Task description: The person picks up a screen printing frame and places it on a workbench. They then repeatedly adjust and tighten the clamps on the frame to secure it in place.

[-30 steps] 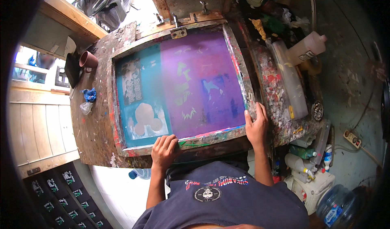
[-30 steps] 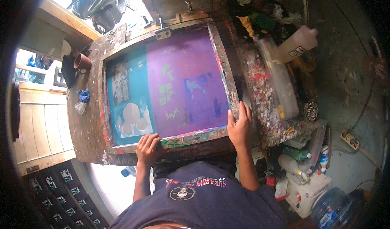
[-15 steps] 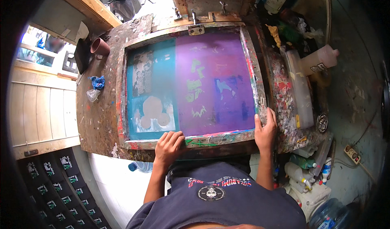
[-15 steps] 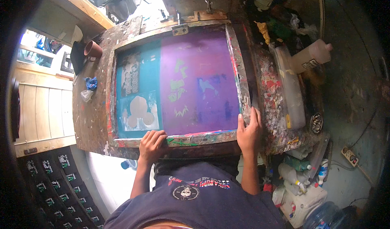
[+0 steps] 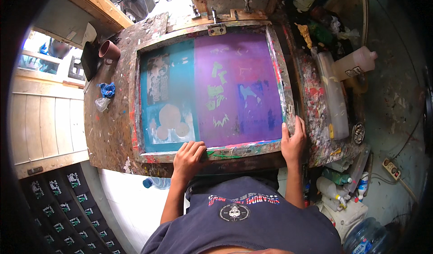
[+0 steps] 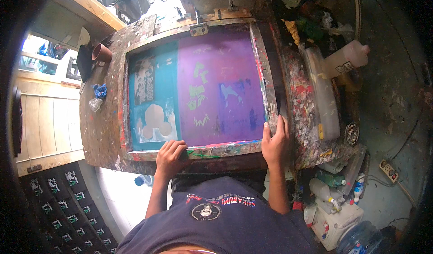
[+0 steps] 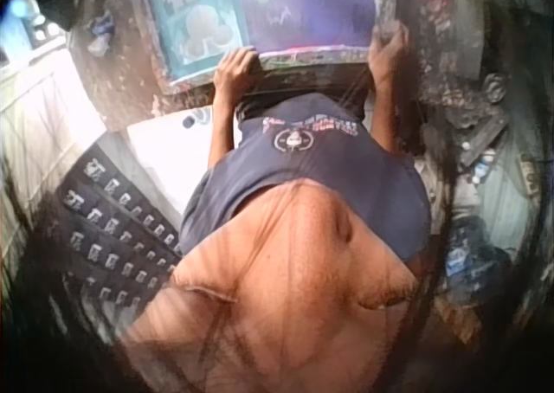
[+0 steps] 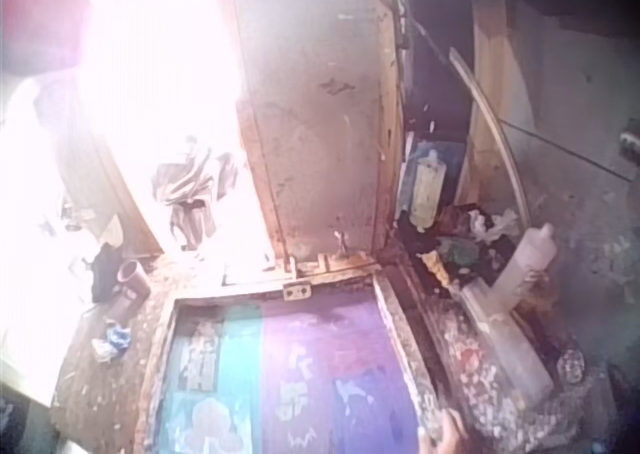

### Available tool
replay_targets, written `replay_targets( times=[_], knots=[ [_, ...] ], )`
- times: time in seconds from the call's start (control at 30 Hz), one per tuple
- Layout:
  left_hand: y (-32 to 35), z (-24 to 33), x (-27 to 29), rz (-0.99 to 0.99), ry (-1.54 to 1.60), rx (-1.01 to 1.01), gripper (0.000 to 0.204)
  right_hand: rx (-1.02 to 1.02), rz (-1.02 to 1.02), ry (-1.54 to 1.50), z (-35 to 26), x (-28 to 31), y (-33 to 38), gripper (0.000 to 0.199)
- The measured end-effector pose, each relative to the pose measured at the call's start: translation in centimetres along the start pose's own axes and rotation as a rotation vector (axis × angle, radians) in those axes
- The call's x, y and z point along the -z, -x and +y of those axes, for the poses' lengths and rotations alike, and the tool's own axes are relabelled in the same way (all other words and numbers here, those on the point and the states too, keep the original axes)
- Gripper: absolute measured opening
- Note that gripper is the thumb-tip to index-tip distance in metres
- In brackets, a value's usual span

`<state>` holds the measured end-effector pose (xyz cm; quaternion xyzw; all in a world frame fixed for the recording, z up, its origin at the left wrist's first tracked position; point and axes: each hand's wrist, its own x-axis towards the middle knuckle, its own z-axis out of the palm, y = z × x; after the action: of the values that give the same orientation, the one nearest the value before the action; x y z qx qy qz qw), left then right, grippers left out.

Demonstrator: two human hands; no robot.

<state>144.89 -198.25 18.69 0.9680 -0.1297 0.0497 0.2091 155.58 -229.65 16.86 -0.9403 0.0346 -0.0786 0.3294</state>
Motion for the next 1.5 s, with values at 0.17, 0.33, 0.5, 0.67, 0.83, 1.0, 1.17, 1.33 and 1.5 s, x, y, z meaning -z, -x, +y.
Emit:
replay_targets(
  times=[0.17, 0.33, 0.5, 0.67, 0.83, 1.0, 1.17, 1.33, 1.5],
  knots=[
    [-0.2, 0.3, 0.2, -0.036, -0.039, 0.059, 0.053, -0.005, 0.017, 0.018, -0.2, 0.1, 0.0, 0.044],
    [-0.9, 0.4, -0.3, -0.078, -0.093, 0.148, 0.067, 0.012, 0.037, 0.053, -0.1, -0.5, 0.0, 0.046],
    [-0.8, 0.3, -0.2, -0.053, -0.124, 0.049, 0.050, 0.012, 0.028, 0.041, -0.1, -0.4, 0.0, 0.046],
    [-0.3, 0.1, 0.6, -0.080, -0.112, -0.045, 0.036, -0.006, 0.016, -0.017, -0.5, 0.3, -0.2, 0.045],
    [-0.2, 0.0, 0.5, -0.073, -0.081, -0.048, 0.035, -0.006, 0.007, 0.017, -0.8, 0.4, -0.2, 0.045],
    [-0.2, -0.4, -0.2, -0.071, -0.065, -0.040, 0.036, 0.000, 0.049, 0.044, -0.6, -0.4, -0.1, 0.045],
    [-0.2, -0.7, -0.9, -0.062, -0.049, -0.032, 0.035, -0.001, 0.068, 0.045, -0.2, -1.0, 0.0, 0.045],
    [0.0, -0.6, -0.6, -0.048, -0.092, -0.058, 0.035, 0.008, 0.053, 0.009, -0.1, -0.8, 0.0, 0.045],
    [0.0, -0.7, -0.4, -0.064, -0.073, -0.052, 0.034, -0.014, 0.041, 0.005, -0.2, -0.7, 0.0, 0.044]
  ],
)
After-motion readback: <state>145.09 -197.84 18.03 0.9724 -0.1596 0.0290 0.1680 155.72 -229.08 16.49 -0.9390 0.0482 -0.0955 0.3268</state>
